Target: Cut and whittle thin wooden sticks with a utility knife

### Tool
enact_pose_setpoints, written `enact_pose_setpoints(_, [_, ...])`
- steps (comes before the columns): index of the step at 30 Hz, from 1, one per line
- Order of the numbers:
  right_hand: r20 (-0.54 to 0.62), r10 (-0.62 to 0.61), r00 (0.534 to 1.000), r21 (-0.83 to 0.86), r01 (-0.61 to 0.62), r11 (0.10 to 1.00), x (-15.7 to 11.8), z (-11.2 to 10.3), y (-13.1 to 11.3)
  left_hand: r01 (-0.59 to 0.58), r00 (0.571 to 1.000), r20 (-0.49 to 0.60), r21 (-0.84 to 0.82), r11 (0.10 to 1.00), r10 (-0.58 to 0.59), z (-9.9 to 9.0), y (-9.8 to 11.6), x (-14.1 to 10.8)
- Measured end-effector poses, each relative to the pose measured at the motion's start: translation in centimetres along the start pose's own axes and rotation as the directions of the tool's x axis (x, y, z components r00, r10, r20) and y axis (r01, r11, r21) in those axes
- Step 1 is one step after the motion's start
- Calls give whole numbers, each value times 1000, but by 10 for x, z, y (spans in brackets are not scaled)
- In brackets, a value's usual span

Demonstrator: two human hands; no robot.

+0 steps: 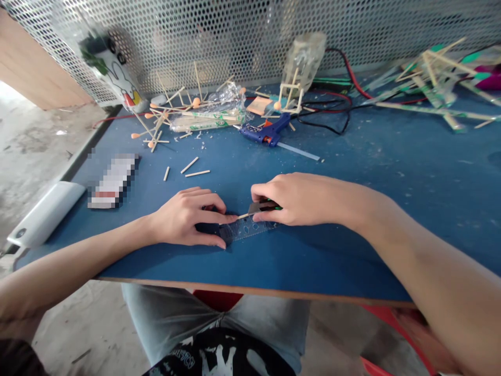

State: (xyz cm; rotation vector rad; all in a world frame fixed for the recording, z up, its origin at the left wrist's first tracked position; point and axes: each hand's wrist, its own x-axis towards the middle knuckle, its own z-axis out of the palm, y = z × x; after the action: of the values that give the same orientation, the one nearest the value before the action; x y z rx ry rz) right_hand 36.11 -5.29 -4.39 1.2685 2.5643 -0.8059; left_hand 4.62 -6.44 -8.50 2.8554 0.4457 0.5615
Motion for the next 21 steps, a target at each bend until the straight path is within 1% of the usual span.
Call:
enact_pose_setpoints(2, [-38,-47,998,11,47,999,0,0,2,-10,1000,-9,1,1000,10,-1,0,0])
enact_pose_setpoints(3, [-81,-90,993,11,91,996,0,-1,4,-18,1000,-16,4,1000,18,-1,0,0])
enact_pose_setpoints(4, [-154,-135,979,6,138,990,-1,-2,5,-27,999,-22,10,1000,27,-1,1,0])
enact_pose_setpoints(5, [-246,-176,953,-3,181,983,-1,-3,7,-35,999,-26,18,999,36,-1,1,0])
enact_pose_setpoints(6, [-341,-206,917,-15,213,977,-2,-4,9,-41,999,-27,25,999,42,-1,1,0])
enact_pose_setpoints(8, [-486,-220,846,-24,239,971,-4,-5,13,-44,999,-20,34,998,45,-1,1,1])
enact_pose_setpoints(9, [-523,-210,826,-17,236,972,-5,-6,15,-43,999,-15,33,999,43,-1,1,1])
enact_pose_setpoints(10, [-539,-198,819,-7,230,973,-6,-7,18,-41,999,-11,29,999,42,-1,0,1])
enact_pose_setpoints(13, [-558,-136,819,33,186,982,-10,-7,23,-41,999,-12,18,999,41,-2,0,1])
enact_pose_setpoints(16, [-575,-46,817,91,119,989,-10,-9,25,-44,999,-20,19,999,45,-3,1,1])
enact_pose_setpoints(18, [-590,26,807,141,71,987,-9,-11,23,-39,999,-17,24,999,39,-4,1,1])
enact_pose_setpoints(19, [-603,65,795,173,50,984,-8,-12,21,-35,999,-14,25,999,35,-3,1,1])
enact_pose_setpoints(21, [-645,127,754,245,46,968,-5,-14,15,-32,999,-18,26,999,32,-3,1,1])
